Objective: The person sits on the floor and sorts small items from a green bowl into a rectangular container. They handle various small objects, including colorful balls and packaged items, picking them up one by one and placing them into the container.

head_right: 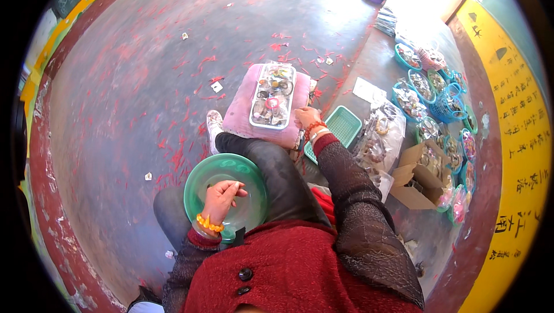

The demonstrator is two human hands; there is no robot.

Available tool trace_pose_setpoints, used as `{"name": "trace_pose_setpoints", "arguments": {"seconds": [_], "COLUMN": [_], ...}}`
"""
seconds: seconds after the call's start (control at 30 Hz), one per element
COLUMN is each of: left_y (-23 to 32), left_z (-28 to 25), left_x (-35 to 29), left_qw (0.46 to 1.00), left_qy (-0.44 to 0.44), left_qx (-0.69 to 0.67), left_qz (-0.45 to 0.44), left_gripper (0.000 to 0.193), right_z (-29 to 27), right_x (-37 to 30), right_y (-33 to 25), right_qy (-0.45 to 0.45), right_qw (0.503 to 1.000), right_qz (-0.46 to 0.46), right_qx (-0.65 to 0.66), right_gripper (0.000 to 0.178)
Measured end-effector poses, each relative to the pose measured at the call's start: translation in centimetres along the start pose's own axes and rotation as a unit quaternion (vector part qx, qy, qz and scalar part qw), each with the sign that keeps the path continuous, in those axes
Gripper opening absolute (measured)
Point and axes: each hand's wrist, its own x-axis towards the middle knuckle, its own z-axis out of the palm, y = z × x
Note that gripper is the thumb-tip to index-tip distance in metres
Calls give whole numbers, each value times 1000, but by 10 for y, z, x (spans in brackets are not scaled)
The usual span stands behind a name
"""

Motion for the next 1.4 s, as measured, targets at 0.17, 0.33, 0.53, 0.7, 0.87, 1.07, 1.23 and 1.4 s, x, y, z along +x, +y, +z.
{"name": "trace_pose_setpoints", "arguments": {"seconds": [0.17,0.33,0.53,0.7,0.87,1.07,1.23,1.4], "left_y": [-5,-2,-1,40,20,13,-10,-18], "left_z": [-2,1,0,-27,-53,-68,-87,-103], "left_x": [-1,1,1,-11,-11,-2,3,17], "left_qw": [1000,1000,988,737,844,863,852,877], "left_qy": [21,17,66,270,234,199,192,165], "left_qx": [-10,-9,107,483,469,456,468,434], "left_qz": [3,-3,85,388,116,86,134,124], "left_gripper": [22,21,19,30,49,23,18,17], "right_z": [21,9,1,18,7,-48,-106,-189], "right_x": [34,109,121,47,27,-18,-98,-176], "right_y": [-20,14,17,-33,-48,-63,-92,-95], "right_qy": [-70,-100,-134,-49,-38,-25,6,70], "right_qw": [995,979,968,996,998,999,999,996], "right_qz": [68,-36,-62,42,44,-21,-32,-50], "right_qx": [15,-176,-202,-58,15,29,40,32], "right_gripper": [24,23,22,18,15,10,20,14]}}
